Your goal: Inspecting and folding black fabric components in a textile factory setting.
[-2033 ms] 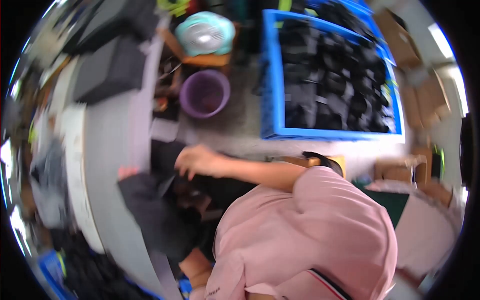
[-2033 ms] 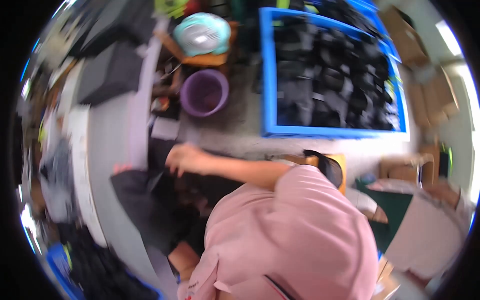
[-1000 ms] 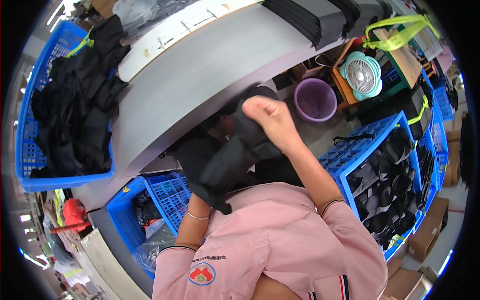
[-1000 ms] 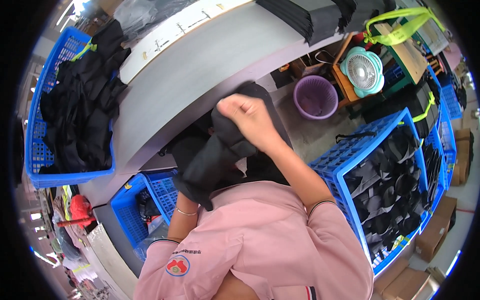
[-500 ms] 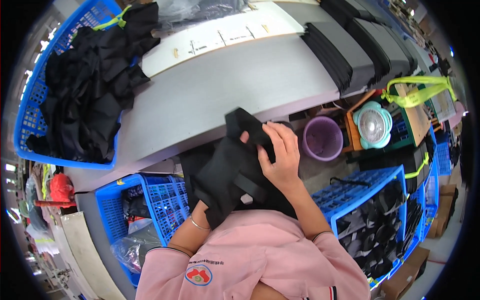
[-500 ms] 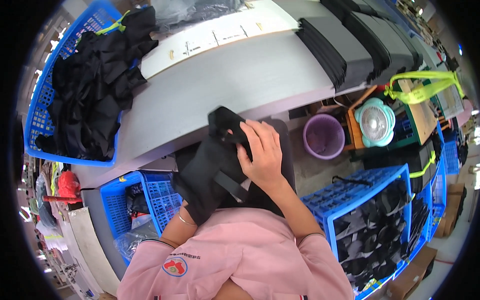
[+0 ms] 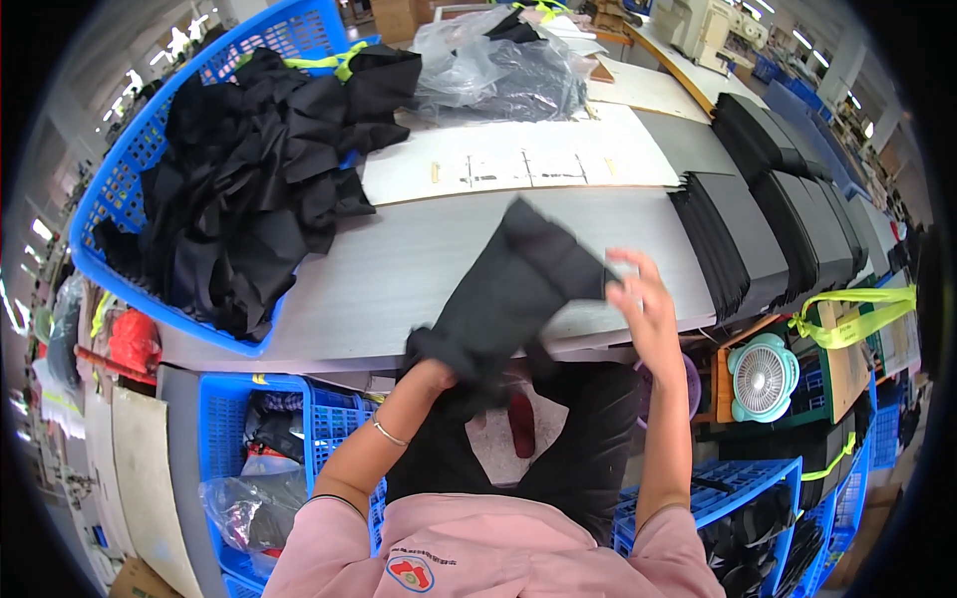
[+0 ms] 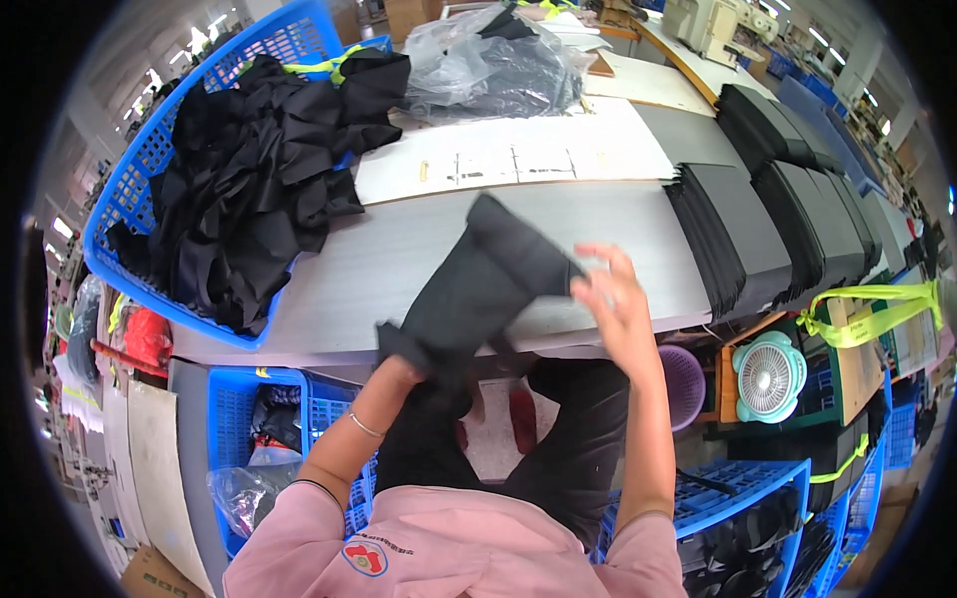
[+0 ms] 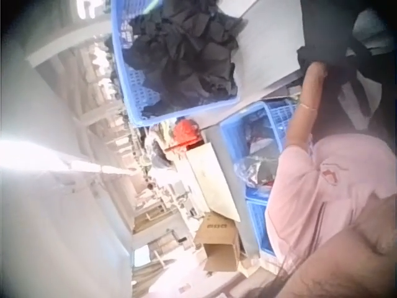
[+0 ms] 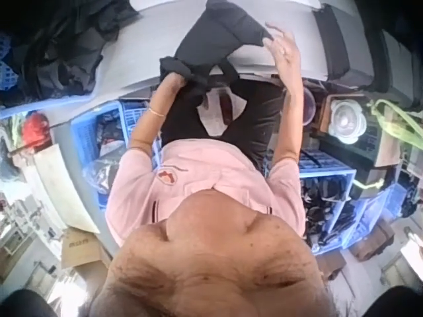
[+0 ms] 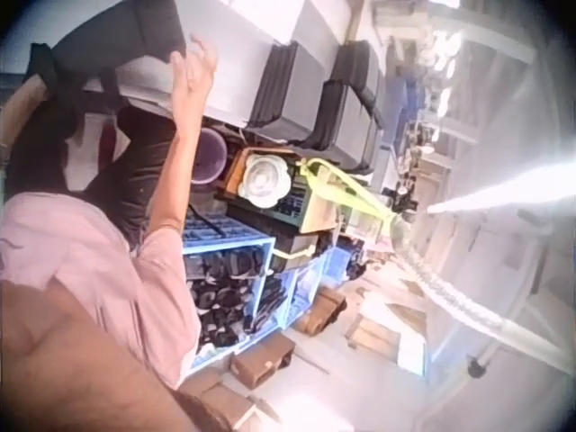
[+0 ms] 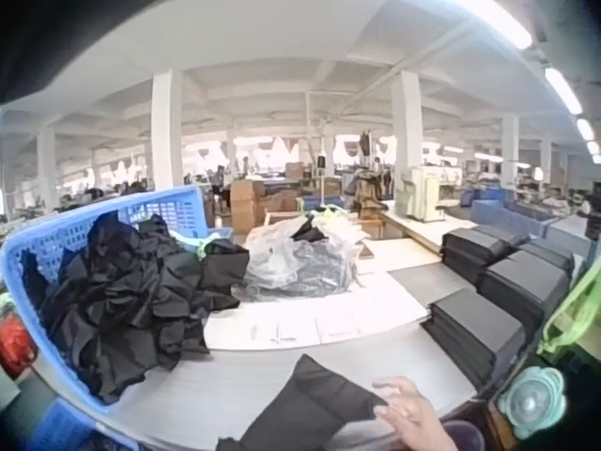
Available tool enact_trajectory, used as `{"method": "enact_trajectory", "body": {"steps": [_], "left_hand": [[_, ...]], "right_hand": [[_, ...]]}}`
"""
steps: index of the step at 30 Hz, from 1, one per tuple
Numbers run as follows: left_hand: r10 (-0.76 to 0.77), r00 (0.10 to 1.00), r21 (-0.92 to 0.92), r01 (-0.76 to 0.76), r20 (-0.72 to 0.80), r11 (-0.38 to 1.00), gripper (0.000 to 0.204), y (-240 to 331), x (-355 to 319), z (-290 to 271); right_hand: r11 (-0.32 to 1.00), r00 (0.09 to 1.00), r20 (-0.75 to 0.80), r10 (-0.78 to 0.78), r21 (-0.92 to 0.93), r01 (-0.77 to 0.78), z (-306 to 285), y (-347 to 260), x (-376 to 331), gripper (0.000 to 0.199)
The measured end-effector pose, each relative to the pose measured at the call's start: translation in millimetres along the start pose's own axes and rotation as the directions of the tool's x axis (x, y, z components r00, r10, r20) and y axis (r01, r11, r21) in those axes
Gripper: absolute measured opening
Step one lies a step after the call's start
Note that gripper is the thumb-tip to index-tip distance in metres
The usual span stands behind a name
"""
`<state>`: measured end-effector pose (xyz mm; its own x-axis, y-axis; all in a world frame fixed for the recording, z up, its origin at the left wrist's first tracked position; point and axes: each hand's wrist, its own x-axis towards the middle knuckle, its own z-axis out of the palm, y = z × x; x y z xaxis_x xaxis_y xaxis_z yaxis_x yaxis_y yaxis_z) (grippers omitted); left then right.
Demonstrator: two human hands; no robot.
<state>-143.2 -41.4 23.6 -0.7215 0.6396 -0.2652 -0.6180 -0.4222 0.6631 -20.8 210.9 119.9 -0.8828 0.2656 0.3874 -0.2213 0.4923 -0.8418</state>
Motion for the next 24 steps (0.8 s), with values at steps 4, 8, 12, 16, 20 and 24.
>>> {"method": "enact_trajectory", "body": {"steps": [4,8,12,16,20,24], "left_hand": [[0.184,0.974,0.541,-0.226,0.131,0.81,0.036,-19,-10,21],[0.335,0.942,0.501,-0.28,-0.02,0.819,0.021,-6,-37,29],[0.741,0.671,0.743,-0.51,0.027,0.434,0.022,24,-8,29],[0.652,0.707,0.85,-0.495,0.275,0.178,0.029,38,31,30],[0.203,0.968,0.562,-0.25,0.146,0.789,0.032,34,46,21],[0.01,0.982,0.484,-0.102,0.189,0.869,0.031,32,52,10]], "right_hand": [[0.908,0.948,-0.289,-0.135,-0.418,0.002,30,-4,42,0.027],[0.952,0.974,0.088,-0.21,-0.208,0.224,55,-54,-5,0.046],[0.672,0.587,0.328,-0.74,0.414,0.615,86,-126,-34,0.025],[0.551,0.705,0.029,-0.708,0.648,0.527,95,-166,-35,0.02],[0.61,0.679,0.159,-0.717,0.614,0.501,56,-130,-43,0.021],[0.934,0.968,-0.16,0.193,0.334,-0.131,53,-67,-62,0.021]]}}
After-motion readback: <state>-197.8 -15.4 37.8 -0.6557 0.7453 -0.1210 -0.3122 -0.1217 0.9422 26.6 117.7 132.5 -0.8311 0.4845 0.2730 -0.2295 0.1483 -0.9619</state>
